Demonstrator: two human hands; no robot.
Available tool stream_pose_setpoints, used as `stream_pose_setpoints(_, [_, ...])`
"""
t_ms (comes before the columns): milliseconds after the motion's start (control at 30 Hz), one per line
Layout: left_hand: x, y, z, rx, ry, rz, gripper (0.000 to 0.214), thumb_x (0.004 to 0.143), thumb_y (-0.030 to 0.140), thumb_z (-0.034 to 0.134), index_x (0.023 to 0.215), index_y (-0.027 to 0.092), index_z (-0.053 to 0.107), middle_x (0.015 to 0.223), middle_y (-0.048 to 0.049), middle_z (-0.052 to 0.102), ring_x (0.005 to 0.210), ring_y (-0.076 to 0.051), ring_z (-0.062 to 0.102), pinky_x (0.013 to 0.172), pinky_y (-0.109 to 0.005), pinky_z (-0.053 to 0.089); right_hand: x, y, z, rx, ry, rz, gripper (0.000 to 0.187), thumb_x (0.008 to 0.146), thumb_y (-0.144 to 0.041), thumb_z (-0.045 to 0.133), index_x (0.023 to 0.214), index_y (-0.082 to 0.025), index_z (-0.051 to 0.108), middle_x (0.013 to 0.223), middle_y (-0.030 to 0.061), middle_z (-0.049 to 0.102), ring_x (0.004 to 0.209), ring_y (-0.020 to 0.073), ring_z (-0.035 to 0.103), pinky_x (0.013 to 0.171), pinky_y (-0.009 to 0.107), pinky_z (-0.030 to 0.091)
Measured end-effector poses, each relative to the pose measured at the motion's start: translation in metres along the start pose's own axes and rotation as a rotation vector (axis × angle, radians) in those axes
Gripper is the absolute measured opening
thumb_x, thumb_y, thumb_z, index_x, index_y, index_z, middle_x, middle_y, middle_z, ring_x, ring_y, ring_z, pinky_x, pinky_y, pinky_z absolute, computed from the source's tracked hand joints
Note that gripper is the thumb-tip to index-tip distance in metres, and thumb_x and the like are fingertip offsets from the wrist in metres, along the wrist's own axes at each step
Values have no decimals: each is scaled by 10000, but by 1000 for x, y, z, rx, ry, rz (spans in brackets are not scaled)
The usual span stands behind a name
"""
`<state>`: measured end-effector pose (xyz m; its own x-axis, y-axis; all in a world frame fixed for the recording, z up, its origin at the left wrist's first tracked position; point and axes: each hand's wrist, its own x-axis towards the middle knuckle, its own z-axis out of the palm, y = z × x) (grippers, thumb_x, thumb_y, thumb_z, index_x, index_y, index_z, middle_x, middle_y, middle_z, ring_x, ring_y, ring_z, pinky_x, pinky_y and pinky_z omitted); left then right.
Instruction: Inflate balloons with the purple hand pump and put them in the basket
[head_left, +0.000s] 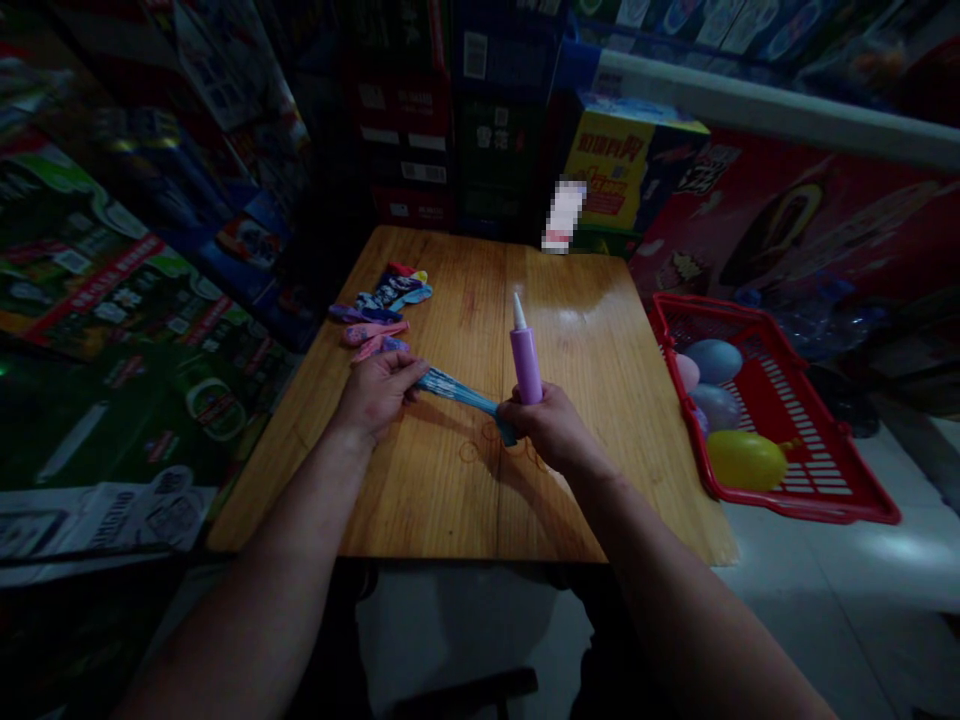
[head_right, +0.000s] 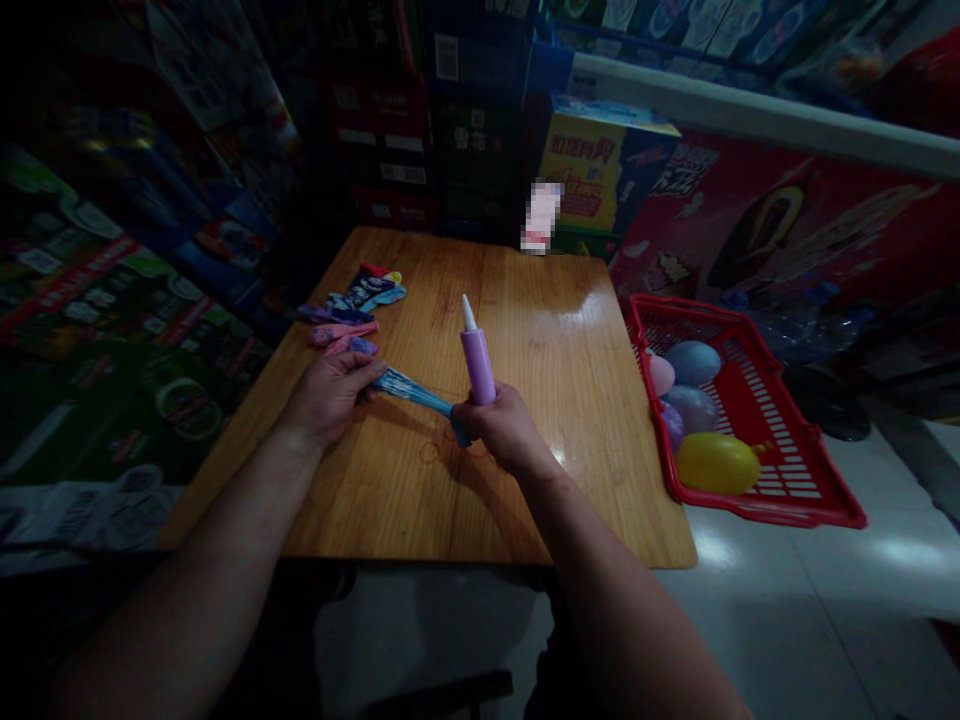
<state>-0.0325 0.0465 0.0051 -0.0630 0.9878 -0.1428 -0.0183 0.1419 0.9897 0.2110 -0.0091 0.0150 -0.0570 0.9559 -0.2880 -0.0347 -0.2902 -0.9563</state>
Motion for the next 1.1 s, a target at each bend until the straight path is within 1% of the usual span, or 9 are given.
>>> stream_pose_setpoints(167, [-20, -4, 26, -165, -152, -109, 331, 792, 419, 869, 922, 152, 726, 794, -42, 735, 580, -114, 649, 505, -189, 453, 0, 5, 12, 69, 14, 92, 223, 666, -219, 781, 694, -198, 561, 594, -23, 559, 499, 105, 467, 460, 273, 318])
stream_pose_setpoints(267, [-33, -3, 36, -164, -239, -216, 363, 845, 476, 826, 961, 152, 709, 947, -104, 779, 580, -133, 691, 433, -191, 395, 0, 5, 15, 169, 60, 119, 276, 643, -233, 795, 688, -209, 524, 582, -45, 518, 494, 98, 449, 464, 268, 313])
stream_pose_setpoints(433, [-40, -4, 38, 30, -259, -257, 448, 891, 568, 757, 780, 142, 677, 766, -129, 753, 419, -141, 629, 366, -223, 316, 2, 3, 11, 234, 95, 134, 316, 637, -274, 819, 678, -209, 512, 578, -53, 496, 493, 85, 416, 466, 263, 280])
stream_pose_setpoints(500, [-40, -5, 39, 29, -221, -234, 460, 885, 567, 763, 723, 151, 652, 705, -110, 730, 402, -141, 618, 368, -229, 322, 3, 2, 11, 238, 110, 138, 322, 635, -278, 823, 693, -210, 514, 591, -51, 503, 502, 86, 416, 472, 264, 278])
stream_pose_setpoints(667, [-40, 1, 39, 44, 116, 24, 316, 902, 466, 763, 822, 170, 688, 819, -89, 774, 570, -172, 718, 413, -217, 384, 3, 1, 12, 259, 143, 125, 334, 638, -279, 827, 698, -216, 505, 596, -53, 491, 519, 94, 439, 484, 265, 317])
stream_pose_setpoints(733, [-43, 5, 39, 91, 137, 115, 290, 918, 454, 749, 848, 173, 727, 753, -73, 758, 594, -175, 714, 433, -217, 398, 3, 2, 13, 269, 136, 131, 335, 643, -281, 832, 700, -217, 508, 598, -49, 499, 518, 98, 449, 481, 265, 320])
stream_pose_setpoints(833, [-51, 7, 42, 129, -116, 29, 325, 923, 481, 741, 869, 165, 794, 632, -63, 707, 497, -158, 634, 425, -235, 387, 3, 3, 13, 273, 124, 131, 344, 652, -292, 846, 693, -213, 514, 596, -45, 509, 512, 97, 450, 471, 264, 300])
stream_pose_setpoints(933, [-55, 2, 47, 88, -383, -107, 266, 888, 426, 781, 977, 178, 817, 666, -50, 709, 496, -146, 605, 439, -239, 408, 4, 6, 14, 265, 85, 117, 359, 663, -300, 851, 663, -208, 504, 590, -44, 504, 517, 95, 452, 480, 264, 307])
stream_pose_setpoints(1100, [-53, -3, 52, 52, -386, -159, 175, 839, 328, 809, 925, 178, 780, 699, -29, 703, 499, -116, 577, 432, -221, 392, 4, 7, 18, 245, 57, 87, 346, 651, -295, 865, 679, -199, 534, 606, -42, 517, 550, 100, 473, 520, 263, 361])
